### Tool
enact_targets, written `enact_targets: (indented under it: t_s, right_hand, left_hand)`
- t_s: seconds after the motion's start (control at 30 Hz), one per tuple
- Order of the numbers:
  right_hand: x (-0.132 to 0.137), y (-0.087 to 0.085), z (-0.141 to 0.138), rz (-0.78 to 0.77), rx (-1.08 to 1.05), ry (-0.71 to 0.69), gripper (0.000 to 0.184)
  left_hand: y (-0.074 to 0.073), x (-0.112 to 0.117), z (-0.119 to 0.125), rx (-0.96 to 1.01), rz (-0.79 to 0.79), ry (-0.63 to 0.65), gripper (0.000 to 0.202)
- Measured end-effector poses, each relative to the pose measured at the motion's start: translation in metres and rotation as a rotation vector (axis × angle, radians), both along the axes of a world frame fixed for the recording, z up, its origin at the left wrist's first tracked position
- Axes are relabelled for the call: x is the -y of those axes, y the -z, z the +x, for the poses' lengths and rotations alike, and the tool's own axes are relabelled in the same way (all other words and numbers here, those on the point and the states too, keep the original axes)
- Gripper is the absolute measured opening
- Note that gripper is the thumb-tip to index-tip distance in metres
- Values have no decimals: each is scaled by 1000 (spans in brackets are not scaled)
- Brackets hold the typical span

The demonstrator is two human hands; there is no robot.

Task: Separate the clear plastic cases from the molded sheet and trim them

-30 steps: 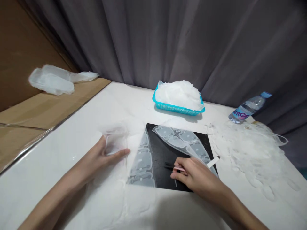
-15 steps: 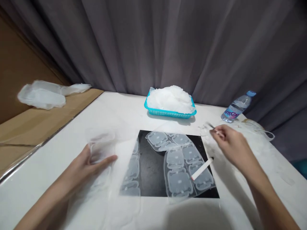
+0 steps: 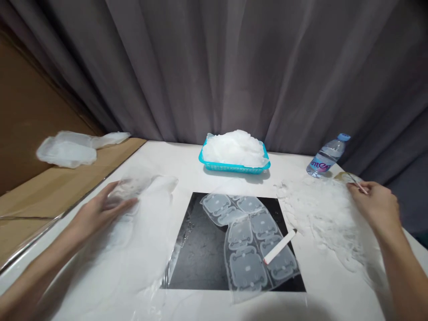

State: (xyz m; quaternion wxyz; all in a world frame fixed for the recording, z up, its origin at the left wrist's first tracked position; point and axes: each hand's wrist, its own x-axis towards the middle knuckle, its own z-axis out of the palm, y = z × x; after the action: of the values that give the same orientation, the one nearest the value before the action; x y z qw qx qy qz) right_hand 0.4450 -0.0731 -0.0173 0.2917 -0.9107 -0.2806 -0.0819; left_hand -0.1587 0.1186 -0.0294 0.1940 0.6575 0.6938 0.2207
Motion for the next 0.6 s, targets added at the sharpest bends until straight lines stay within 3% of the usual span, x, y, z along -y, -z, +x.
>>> enact_targets:
  t_s: [0.2, 0.33, 0.47, 0.6]
  right_hand:
    - [6, -19, -32, 96, -10, 151, 65]
    - [2, -31, -68, 222, 88, 157, 64]
    - [-17, -18, -110, 245, 144, -25, 54]
    - [-34, 19, -145, 82, 117, -409, 50]
  left_hand:
    - [-18, -34, -19, -300, -1, 51, 73]
    - [-37, -44, -22, -457, -31, 24, 74]
    - [-41, -47, -27, -564, -25, -52, 81]
    - [-39, -47, -30, -611, -10, -100, 81]
